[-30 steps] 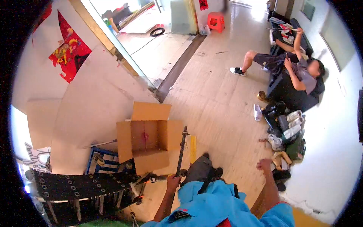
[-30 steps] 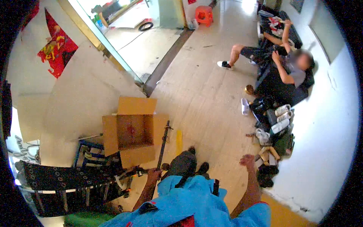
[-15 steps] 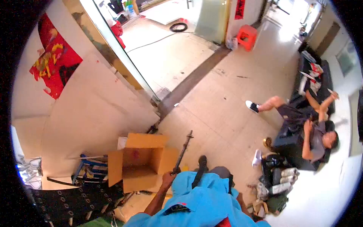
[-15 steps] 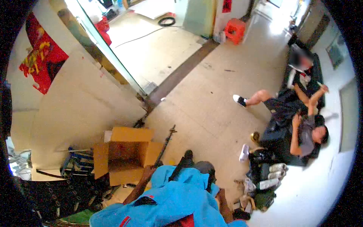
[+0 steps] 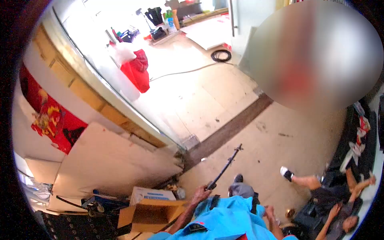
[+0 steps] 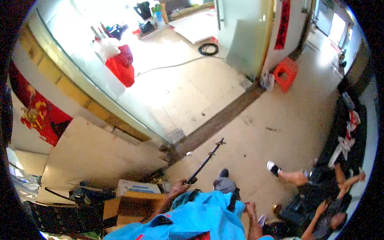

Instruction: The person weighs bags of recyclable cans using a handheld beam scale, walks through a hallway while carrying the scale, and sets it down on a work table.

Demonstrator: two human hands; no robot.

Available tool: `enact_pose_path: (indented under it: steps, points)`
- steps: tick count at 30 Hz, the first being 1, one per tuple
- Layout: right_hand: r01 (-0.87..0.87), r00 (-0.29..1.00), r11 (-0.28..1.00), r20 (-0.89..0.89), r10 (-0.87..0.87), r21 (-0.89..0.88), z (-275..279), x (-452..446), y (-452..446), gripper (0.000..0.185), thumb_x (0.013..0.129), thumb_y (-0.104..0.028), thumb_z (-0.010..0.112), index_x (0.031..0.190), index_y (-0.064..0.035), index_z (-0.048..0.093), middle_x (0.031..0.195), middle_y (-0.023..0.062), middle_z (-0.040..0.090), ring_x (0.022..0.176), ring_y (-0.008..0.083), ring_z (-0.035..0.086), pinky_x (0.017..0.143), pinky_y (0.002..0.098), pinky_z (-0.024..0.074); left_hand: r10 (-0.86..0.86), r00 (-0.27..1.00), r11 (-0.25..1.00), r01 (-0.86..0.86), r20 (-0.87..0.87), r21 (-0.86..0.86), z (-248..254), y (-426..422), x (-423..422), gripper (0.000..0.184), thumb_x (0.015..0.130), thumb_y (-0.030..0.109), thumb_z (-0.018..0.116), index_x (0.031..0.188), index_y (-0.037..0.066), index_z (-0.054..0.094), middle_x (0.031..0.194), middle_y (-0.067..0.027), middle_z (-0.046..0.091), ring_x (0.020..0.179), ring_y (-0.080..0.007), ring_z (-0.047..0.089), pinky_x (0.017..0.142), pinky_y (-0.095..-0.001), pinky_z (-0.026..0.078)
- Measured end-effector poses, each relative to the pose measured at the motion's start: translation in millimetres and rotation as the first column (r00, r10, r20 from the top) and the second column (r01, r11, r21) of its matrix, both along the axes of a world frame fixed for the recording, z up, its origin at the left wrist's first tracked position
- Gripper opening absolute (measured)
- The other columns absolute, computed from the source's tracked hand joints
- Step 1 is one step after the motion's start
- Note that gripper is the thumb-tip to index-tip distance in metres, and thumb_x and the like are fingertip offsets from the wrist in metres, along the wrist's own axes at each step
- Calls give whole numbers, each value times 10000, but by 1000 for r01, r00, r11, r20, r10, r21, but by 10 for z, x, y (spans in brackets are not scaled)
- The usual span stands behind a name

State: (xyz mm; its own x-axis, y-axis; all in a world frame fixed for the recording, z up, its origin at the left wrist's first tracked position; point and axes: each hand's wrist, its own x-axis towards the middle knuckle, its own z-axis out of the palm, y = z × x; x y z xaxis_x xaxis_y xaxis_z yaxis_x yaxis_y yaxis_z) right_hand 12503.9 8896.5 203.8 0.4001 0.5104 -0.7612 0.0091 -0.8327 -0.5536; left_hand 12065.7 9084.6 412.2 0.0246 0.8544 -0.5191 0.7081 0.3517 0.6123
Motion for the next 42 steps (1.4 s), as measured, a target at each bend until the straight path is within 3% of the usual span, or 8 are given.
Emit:
enact_pose_path:
  steps: [5,9,14,18,20,27,32,42]
  points:
    - [-433,891,817,316,325,380,1068,783,3565,283,920,-120,498,676,-3,581,548,72,591,493,143,573,458,311,473,-19,993,1000,22,117,-17,130,1509,559,420,766,314,599,1101,69,665,957,-193,682,883,-346,655,794,-435,511]
    - [-663,749,483,513,420,572,2705,-199,5973,207,921,-204,561,911,-14,643,698,104,661,586,180,625,561,327,498,-166,982,986,163,87,41,166,2939,875,354,765,276,582,1026,53,671,935,-220,669,894,-390,639,777,-459,514]
    - [-917,343,36,739,580,397,2896,-1259,7424,212,880,-216,589,1003,-54,651,845,152,671,784,326,660,709,382,529,-274,941,947,227,201,228,-258,4445,1207,294,753,198,583,999,69,681,895,-222,671,873,-416,641,775,-503,513]
    - [-951,295,180,563,772,250,2915,-1541,8119,271,870,-260,601,1006,-40,679,941,186,681,917,329,662,765,395,523,-375,889,926,371,263,64,138,5725,1239,287,747,147,561,997,60,671,868,-242,655,873,-427,632,753,-505,507]
    - [-963,266,197,561,784,181,3084,-1568,8466,287,888,-278,574,1005,-38,679,943,183,681,910,341,657,767,413,520,-338,830,937,252,443,242,318,6279,1241,247,727,127,570,929,4,641,835,-255,648,807,-431,637,689,-508,504]
    - [-972,193,236,566,801,-3,2734,-1556,10082,417,976,-382,441,889,-36,656,794,219,638,762,421,619,674,475,484,-523,815,852,487,248,195,60,8156,1211,209,663,134,624,789,-32,617,742,-269,634,743,-431,639,625,-509,508]
    - [-954,294,172,667,684,244,2195,-1617,11352,633,994,-481,338,756,61,563,659,277,529,655,454,559,592,489,423,-591,786,776,492,182,396,-82,9585,1014,258,639,199,708,820,24,653,762,-205,659,738,-397,647,619,-482,509]
    - [-802,588,446,393,707,397,2343,-2489,13942,655,1017,-464,347,631,10,582,473,88,498,448,164,511,442,371,381,-548,837,756,499,-7,423,518,12072,117,96,692,53,648,773,7,622,813,-161,624,779,-310,613,641,-414,476]
